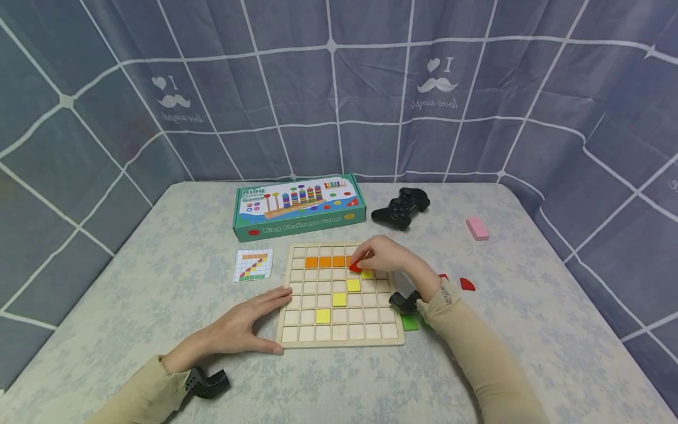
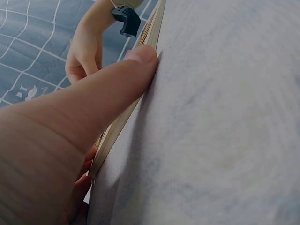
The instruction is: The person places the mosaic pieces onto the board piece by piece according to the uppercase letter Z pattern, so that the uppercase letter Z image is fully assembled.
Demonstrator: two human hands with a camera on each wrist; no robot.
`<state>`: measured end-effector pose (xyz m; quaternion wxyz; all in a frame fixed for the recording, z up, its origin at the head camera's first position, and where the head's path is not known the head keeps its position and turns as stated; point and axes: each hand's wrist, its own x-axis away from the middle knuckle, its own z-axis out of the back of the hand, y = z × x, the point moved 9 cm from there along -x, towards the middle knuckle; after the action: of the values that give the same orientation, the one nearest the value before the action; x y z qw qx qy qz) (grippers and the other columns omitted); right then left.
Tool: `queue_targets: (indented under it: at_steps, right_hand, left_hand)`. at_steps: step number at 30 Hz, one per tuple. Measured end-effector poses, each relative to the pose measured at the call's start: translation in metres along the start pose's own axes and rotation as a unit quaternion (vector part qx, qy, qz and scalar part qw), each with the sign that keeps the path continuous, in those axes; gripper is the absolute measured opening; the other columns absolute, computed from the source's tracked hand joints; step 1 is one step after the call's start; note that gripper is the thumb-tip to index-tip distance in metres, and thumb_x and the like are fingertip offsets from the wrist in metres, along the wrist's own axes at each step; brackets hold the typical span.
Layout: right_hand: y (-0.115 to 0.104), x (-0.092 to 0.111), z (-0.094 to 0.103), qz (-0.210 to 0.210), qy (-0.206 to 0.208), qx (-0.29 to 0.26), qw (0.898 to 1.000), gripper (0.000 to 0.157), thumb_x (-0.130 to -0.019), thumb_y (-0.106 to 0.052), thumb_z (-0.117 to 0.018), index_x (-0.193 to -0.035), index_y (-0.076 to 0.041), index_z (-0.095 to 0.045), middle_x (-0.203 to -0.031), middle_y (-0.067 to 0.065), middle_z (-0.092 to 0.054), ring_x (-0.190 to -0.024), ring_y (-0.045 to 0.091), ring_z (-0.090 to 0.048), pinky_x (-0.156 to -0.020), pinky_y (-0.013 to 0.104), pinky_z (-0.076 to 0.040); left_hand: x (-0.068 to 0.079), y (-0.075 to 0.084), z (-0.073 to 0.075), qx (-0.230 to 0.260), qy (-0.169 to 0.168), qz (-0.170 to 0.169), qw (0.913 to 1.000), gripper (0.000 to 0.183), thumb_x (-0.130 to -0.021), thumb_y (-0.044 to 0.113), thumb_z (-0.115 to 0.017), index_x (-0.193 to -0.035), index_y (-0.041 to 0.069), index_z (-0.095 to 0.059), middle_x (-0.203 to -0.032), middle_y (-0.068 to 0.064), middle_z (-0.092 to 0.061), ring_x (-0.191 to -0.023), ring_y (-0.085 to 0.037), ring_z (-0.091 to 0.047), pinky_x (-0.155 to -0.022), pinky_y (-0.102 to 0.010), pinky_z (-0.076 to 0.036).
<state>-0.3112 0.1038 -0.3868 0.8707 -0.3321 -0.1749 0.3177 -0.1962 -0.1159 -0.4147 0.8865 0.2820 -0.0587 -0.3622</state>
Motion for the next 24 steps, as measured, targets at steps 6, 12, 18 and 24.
queue_targets:
  at_steps: [6,12,18,24]
  right_hand:
    - [-0.005,-0.007,-0.011,0.009,-0.017,0.032,0.999,0.01,-0.086,-0.005,-0.066,-0.093,-0.006,-0.073,-0.086,-0.002,-0.069,-0.079,0.01,-0.063,-0.074,0.029,-0.051]
    - [-0.01,-0.009,-0.013,0.018,0.004,0.081,0.997,0.008,-0.084,-0.008,-0.07,-0.087,-0.013,-0.075,-0.088,-0.005,-0.063,-0.074,0.009,-0.054,-0.071,0.027,-0.047]
    - [-0.01,0.004,0.0,0.01,0.025,0.053,0.998,0.014,-0.082,-0.005,-0.069,-0.095,-0.008,-0.072,-0.09,0.001,-0.061,-0.076,0.013,-0.056,-0.071,0.029,-0.048]
    - [0.007,0.029,0.024,-0.011,0.039,0.0,0.999,0.016,-0.086,-0.009,-0.067,-0.101,-0.003,-0.067,-0.09,0.003,-0.065,-0.079,0.016,-0.06,-0.071,0.032,-0.051]
  left_hand:
    - [0.0,0.001,0.001,-0.006,0.006,-0.005,0.9999,0.095,-0.071,0.061,-0.071,-0.143,0.007,-0.04,-0.151,-0.003,-0.031,-0.139,-0.02,-0.024,-0.106,-0.046,-0.031]
    - [0.0,0.0,0.0,-0.007,0.004,-0.002,1.0,0.095,-0.071,0.062,-0.071,-0.143,0.008,-0.04,-0.151,-0.002,-0.03,-0.14,-0.019,-0.023,-0.107,-0.046,-0.031]
    - [-0.001,0.0,0.0,0.001,0.0,0.003,1.0,0.096,-0.07,0.062,-0.071,-0.143,0.008,-0.04,-0.152,-0.001,-0.03,-0.14,-0.017,-0.022,-0.108,-0.045,-0.03]
    - [-0.001,-0.001,0.0,0.0,0.0,0.004,1.0,0.096,-0.07,0.063,-0.071,-0.144,0.008,-0.04,-0.152,-0.001,-0.029,-0.14,-0.017,-0.022,-0.108,-0.045,-0.029]
